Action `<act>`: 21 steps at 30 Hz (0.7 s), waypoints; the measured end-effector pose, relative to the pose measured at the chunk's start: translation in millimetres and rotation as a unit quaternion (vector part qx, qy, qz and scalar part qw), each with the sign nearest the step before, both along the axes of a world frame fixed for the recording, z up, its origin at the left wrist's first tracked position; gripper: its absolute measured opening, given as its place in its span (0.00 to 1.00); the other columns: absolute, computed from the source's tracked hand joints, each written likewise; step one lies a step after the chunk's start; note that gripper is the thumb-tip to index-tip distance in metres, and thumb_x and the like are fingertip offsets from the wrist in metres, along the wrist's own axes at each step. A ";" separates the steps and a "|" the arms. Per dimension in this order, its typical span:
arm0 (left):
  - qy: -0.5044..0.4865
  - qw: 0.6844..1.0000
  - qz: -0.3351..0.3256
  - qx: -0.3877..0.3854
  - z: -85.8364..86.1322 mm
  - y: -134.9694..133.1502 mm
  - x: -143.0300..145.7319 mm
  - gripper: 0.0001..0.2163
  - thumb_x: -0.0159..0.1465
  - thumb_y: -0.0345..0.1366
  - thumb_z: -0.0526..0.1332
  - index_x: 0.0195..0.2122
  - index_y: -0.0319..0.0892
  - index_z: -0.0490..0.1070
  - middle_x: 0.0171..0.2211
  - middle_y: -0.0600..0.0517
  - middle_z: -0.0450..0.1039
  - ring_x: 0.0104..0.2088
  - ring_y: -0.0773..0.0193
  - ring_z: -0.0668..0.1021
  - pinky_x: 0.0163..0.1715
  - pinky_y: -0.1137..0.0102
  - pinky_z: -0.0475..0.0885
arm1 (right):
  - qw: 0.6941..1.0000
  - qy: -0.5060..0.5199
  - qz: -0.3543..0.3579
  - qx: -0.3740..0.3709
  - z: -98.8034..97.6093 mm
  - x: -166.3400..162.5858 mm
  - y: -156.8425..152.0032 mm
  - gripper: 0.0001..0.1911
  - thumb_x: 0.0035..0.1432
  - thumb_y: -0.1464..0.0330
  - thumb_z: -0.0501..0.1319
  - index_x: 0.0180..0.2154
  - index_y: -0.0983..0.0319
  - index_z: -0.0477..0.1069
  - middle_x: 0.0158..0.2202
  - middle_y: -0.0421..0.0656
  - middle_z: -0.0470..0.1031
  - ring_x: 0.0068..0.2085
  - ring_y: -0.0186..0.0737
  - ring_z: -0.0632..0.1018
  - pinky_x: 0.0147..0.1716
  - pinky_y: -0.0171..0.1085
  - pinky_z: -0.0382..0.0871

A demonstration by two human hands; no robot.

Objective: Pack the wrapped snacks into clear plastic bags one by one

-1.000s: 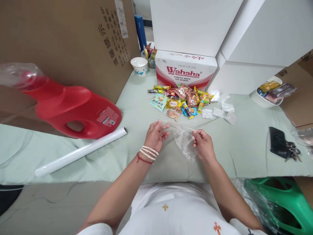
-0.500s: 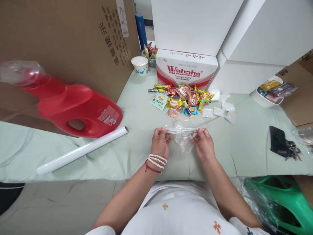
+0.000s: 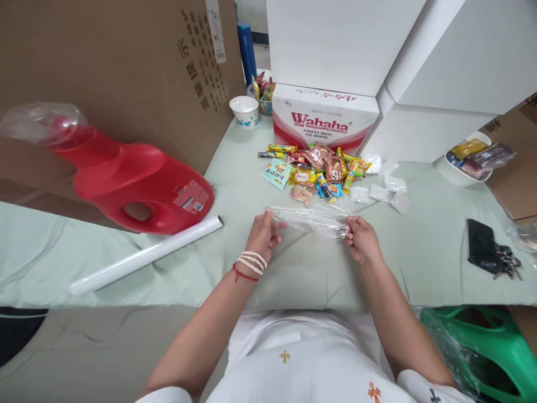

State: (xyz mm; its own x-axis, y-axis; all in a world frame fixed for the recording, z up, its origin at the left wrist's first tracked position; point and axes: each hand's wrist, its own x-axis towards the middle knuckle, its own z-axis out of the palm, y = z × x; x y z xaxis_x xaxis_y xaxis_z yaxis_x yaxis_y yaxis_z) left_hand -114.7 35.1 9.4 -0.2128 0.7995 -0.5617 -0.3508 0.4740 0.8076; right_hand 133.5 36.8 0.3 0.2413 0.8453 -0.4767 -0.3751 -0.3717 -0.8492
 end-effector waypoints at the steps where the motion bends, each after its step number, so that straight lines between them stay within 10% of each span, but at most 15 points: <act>1: -0.031 0.999 -0.019 -0.014 -0.6 -4.7 5.1 0.22 0.60 0.56 0.67 0.37 0.44 0.62 0.29 0.53 0.78 0.13 0.76 0.65 0.12 0.80 0.46 | 1.000 0.017 -0.005 -0.008 -3.4 -2.1 0.4 0.19 0.42 0.63 0.75 0.31 0.59 0.67 0.20 0.31 0.65 0.17 0.23 0.60 0.12 0.24 0.51; 9: -0.089 0.995 -0.042 -0.004 -19.2 -9.3 47.8 0.22 0.46 0.47 0.77 0.27 0.41 0.65 0.19 0.61 0.65 0.14 0.79 0.57 0.14 0.77 0.44 | 0.995 0.087 0.024 -0.038 -17.3 -12.4 -6.2 0.19 0.44 0.65 0.76 0.30 0.60 0.67 0.19 0.31 0.63 0.16 0.21 0.58 0.11 0.22 0.51; 15: -0.058 0.997 -0.044 0.030 -17.1 -4.7 59.9 0.17 0.52 0.45 0.73 0.25 0.40 0.67 0.19 0.60 0.64 0.16 0.77 0.60 0.16 0.75 0.50 | 0.993 0.113 -0.009 -0.016 -2.0 -12.2 -23.9 0.28 0.50 0.42 0.70 0.37 0.59 0.73 0.32 0.44 0.80 0.28 0.35 0.77 0.26 0.34 0.77; 21: -0.012 0.995 -0.093 0.030 -23.1 -16.4 62.7 0.13 0.56 0.44 0.70 0.24 0.39 0.74 0.17 0.56 0.69 0.14 0.75 0.60 0.16 0.74 0.50 | 1.000 -0.024 -0.009 0.010 -3.4 -25.3 -36.0 0.22 0.38 0.60 0.79 0.34 0.59 0.74 0.29 0.37 0.77 0.25 0.31 0.71 0.23 0.31 0.68</act>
State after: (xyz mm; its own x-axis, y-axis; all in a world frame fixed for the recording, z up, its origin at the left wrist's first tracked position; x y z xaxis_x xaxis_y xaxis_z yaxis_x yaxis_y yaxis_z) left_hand -52.0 18.7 -13.7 -0.0444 0.8565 -0.5142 -0.2808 0.4832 0.8293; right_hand 108.2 0.8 -3.1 0.2792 0.8494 -0.4479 -0.3399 -0.3488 -0.8734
